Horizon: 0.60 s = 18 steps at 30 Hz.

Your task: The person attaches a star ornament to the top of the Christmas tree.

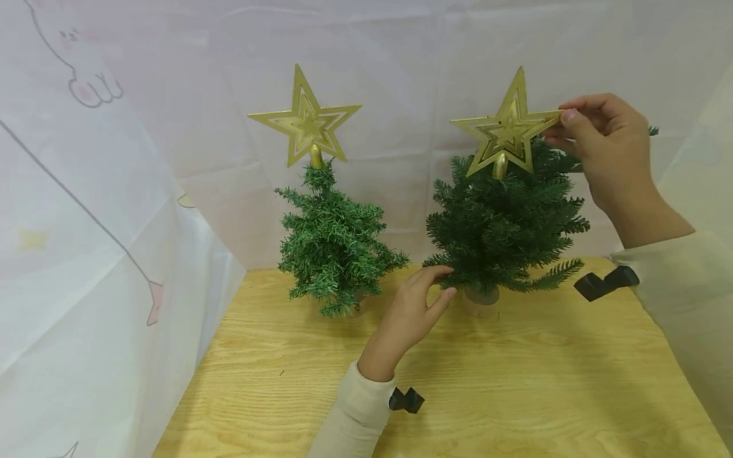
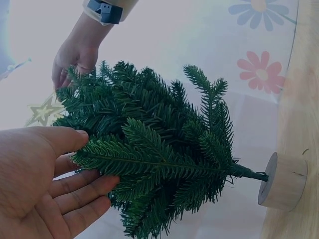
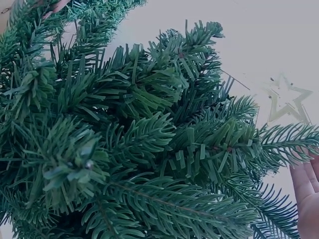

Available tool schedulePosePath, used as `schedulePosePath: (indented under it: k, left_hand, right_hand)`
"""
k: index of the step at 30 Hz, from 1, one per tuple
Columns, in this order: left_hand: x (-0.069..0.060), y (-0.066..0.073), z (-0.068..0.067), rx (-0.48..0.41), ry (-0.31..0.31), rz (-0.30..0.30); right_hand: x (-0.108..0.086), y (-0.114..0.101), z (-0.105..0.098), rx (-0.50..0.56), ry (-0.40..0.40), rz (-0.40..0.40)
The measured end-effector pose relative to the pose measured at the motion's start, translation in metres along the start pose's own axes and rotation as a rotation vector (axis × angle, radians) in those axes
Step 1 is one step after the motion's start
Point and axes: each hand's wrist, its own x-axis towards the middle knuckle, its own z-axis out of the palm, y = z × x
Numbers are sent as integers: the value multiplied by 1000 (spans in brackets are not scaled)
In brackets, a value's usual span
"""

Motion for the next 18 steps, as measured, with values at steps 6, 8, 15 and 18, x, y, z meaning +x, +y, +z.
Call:
schedulePosePath:
  k: [6, 8, 15, 18]
  left_hand:
    - [0, -3, -2, 5, 2, -15]
    - [1, -4, -2, 7, 0, -17]
    - [5, -3, -6, 10, -18, 5]
    - [7, -3, -10, 26, -18, 25]
  right_hand:
    - [1, -1, -1, 9, -5, 8]
    - [0, -2, -1, 6, -10, 4]
    - [2, -3, -2, 5, -18, -34]
    - [2, -4, 0, 5, -18, -39]
